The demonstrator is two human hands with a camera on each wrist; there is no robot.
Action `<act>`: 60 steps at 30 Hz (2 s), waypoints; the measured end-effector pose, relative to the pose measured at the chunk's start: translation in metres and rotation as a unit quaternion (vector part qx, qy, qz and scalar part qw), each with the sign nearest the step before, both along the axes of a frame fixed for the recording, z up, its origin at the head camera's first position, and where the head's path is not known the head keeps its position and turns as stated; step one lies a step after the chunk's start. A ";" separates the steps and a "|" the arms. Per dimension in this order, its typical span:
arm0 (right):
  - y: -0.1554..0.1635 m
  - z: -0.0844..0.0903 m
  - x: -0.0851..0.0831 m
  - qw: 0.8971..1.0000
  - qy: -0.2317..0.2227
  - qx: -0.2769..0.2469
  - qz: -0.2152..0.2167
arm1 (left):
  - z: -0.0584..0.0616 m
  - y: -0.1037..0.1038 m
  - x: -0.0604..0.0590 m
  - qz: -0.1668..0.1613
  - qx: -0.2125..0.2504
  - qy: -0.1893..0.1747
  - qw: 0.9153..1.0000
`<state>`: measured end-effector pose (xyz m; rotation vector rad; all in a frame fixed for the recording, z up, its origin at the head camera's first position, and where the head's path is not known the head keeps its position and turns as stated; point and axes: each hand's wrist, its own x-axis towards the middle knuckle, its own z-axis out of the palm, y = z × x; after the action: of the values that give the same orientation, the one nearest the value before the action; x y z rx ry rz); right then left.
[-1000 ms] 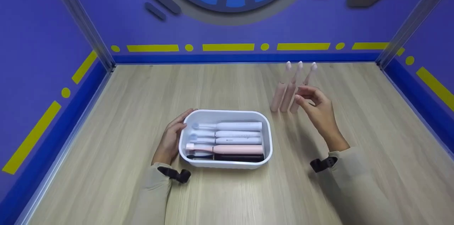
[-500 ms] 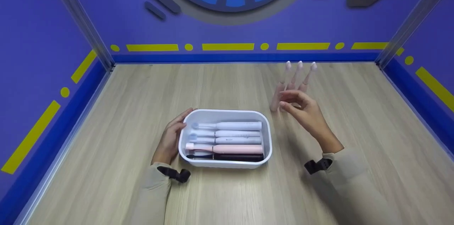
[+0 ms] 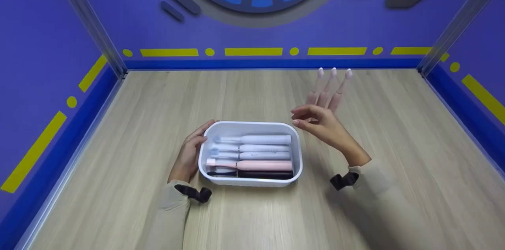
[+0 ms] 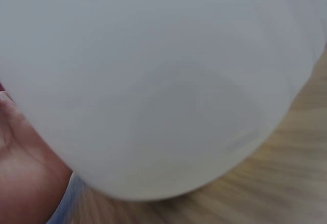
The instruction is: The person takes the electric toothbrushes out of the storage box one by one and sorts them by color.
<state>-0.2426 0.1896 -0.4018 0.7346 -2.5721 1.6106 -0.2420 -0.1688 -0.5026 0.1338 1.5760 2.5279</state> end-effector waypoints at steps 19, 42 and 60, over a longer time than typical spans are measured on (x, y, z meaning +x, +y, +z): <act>-0.020 0.007 -0.011 0.979 -0.032 0.134 0.148 | 0.001 0.000 0.000 0.004 -0.001 -0.003 1.000; -0.057 0.011 -0.017 0.918 -0.077 0.271 0.278 | 0.000 0.000 0.001 0.011 -0.008 -0.013 1.000; -0.087 0.010 -0.019 0.891 -0.126 0.316 0.301 | 0.001 0.002 0.000 0.003 -0.008 -0.006 1.000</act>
<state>-0.2614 0.1025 -0.3915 1.5919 -3.3266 0.9328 -0.2423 -0.1672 -0.5015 0.1114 1.5937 2.5165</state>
